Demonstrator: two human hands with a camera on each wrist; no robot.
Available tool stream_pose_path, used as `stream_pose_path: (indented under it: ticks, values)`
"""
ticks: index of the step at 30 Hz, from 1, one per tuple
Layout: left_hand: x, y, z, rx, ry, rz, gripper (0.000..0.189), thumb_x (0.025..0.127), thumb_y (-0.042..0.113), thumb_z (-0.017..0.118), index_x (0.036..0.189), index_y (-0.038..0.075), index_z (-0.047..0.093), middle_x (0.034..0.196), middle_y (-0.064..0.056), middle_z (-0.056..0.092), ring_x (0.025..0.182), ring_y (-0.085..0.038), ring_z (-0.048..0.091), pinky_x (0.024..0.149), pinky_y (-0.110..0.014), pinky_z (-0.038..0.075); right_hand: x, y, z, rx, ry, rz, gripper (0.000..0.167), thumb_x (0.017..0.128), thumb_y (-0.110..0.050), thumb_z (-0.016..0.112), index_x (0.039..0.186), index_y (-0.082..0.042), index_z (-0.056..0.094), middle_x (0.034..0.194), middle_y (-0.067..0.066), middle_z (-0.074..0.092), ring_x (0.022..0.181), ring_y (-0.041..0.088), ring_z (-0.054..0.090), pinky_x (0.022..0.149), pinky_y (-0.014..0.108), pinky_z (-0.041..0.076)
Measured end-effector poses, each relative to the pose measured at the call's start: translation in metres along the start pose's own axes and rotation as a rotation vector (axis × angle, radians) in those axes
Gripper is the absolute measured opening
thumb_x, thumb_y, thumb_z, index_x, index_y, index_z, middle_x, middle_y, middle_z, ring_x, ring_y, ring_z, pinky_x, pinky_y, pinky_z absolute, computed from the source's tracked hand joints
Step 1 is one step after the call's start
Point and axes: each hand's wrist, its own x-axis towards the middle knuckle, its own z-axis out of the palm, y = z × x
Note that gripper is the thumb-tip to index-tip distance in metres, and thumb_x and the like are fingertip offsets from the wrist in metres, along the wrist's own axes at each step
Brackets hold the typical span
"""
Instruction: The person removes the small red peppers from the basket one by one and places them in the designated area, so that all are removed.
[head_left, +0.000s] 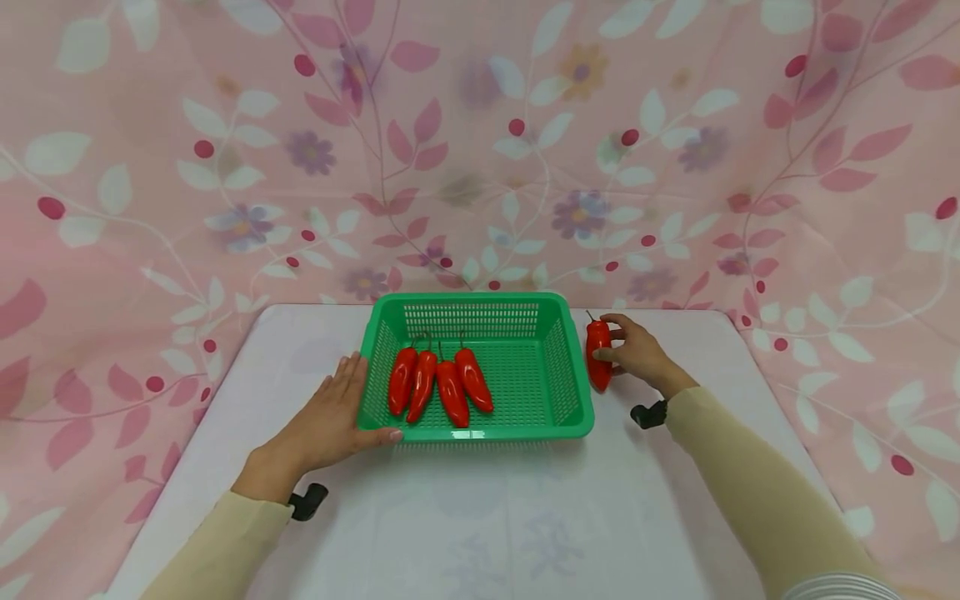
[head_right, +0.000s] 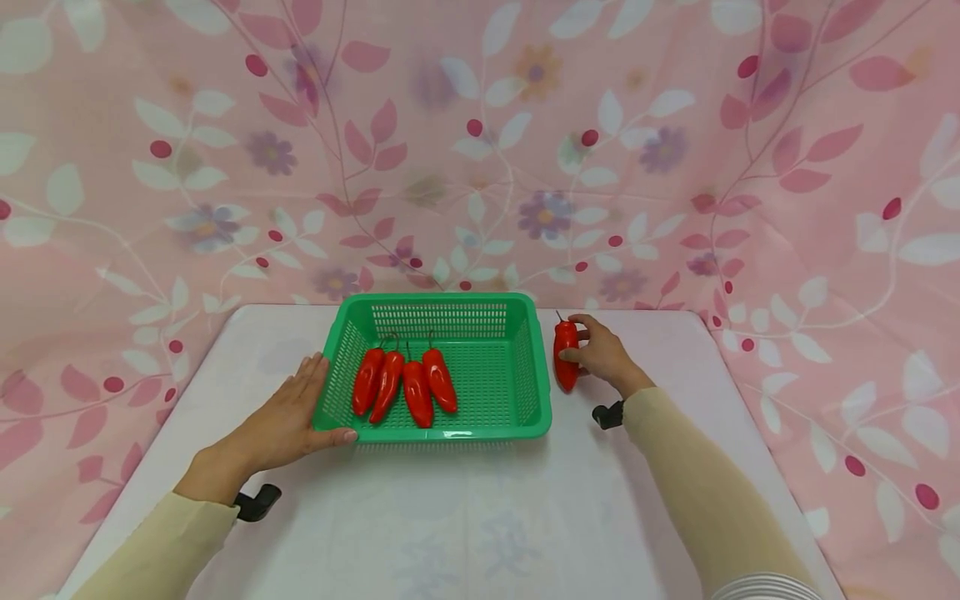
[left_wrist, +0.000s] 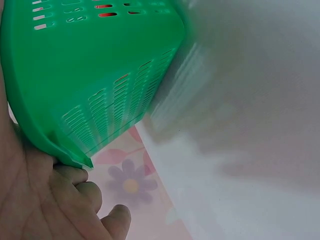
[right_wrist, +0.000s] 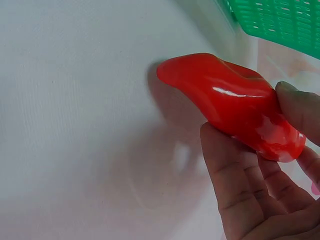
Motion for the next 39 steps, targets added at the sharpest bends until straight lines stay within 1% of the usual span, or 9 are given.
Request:
stream_pose_path:
  ticks: [3,9,18,26,31,39]
  values:
    - [0.0,0.0,0.0,0.002,-0.001,-0.001,0.137,0.082,0.083,0.068,0.167,-0.006,0.005,0.176,-0.025,0.006,0.162,-0.049,0.008,0.127,-0.068,0.017,0.0,0.001,0.002,0.006,-0.001,0.004,0.077,0.101,-0.018,0.072,0.164,-0.011,0.029,0.154,0.031,0.043,0.127,0.05,0.058,0.088,0.047,0.065]
    - [0.0,0.002,-0.001,0.0,0.002,0.003,0.141,0.08,0.089,0.062,0.166,-0.007,0.006,0.175,-0.027,0.008,0.161,-0.051,0.01,0.126,-0.069,0.018,0.003,0.006,0.005,0.02,-0.007,0.026,0.077,0.101,-0.02,0.071,0.165,-0.011,0.028,0.155,0.031,0.043,0.128,0.051,0.059,0.087,0.048,0.065]
    - [-0.001,0.003,-0.002,-0.004,0.001,-0.001,0.14,0.08,0.088,0.063,0.166,-0.006,0.006,0.175,-0.026,0.007,0.161,-0.05,0.009,0.126,-0.069,0.018,0.005,0.007,0.008,0.023,-0.005,0.035,0.076,0.103,-0.021,0.069,0.165,-0.009,0.028,0.156,0.032,0.043,0.13,0.051,0.058,0.089,0.048,0.065]
    - [0.0,0.001,0.0,-0.015,-0.001,-0.009,0.138,0.081,0.084,0.067,0.167,-0.004,0.004,0.176,-0.025,0.006,0.162,-0.049,0.009,0.127,-0.068,0.018,0.005,0.013,0.008,-0.01,0.014,0.053,0.073,0.104,-0.023,0.069,0.164,-0.007,0.031,0.157,0.031,0.045,0.129,0.047,0.06,0.09,0.044,0.065]
    - [0.0,0.001,0.0,-0.017,-0.003,-0.007,0.139,0.08,0.086,0.065,0.167,-0.004,0.004,0.176,-0.025,0.006,0.162,-0.049,0.009,0.127,-0.068,0.018,0.004,0.017,0.006,-0.021,0.014,0.056,0.072,0.104,-0.026,0.068,0.164,-0.006,0.033,0.156,0.03,0.046,0.129,0.047,0.059,0.092,0.045,0.064]
    - [0.0,0.001,-0.001,-0.016,-0.003,-0.01,0.139,0.08,0.086,0.065,0.167,-0.005,0.005,0.176,-0.025,0.006,0.161,-0.049,0.009,0.127,-0.068,0.018,-0.001,0.019,0.001,-0.026,0.021,0.08,0.068,0.105,-0.025,0.067,0.162,-0.004,0.036,0.153,0.029,0.048,0.129,0.045,0.058,0.095,0.046,0.063]
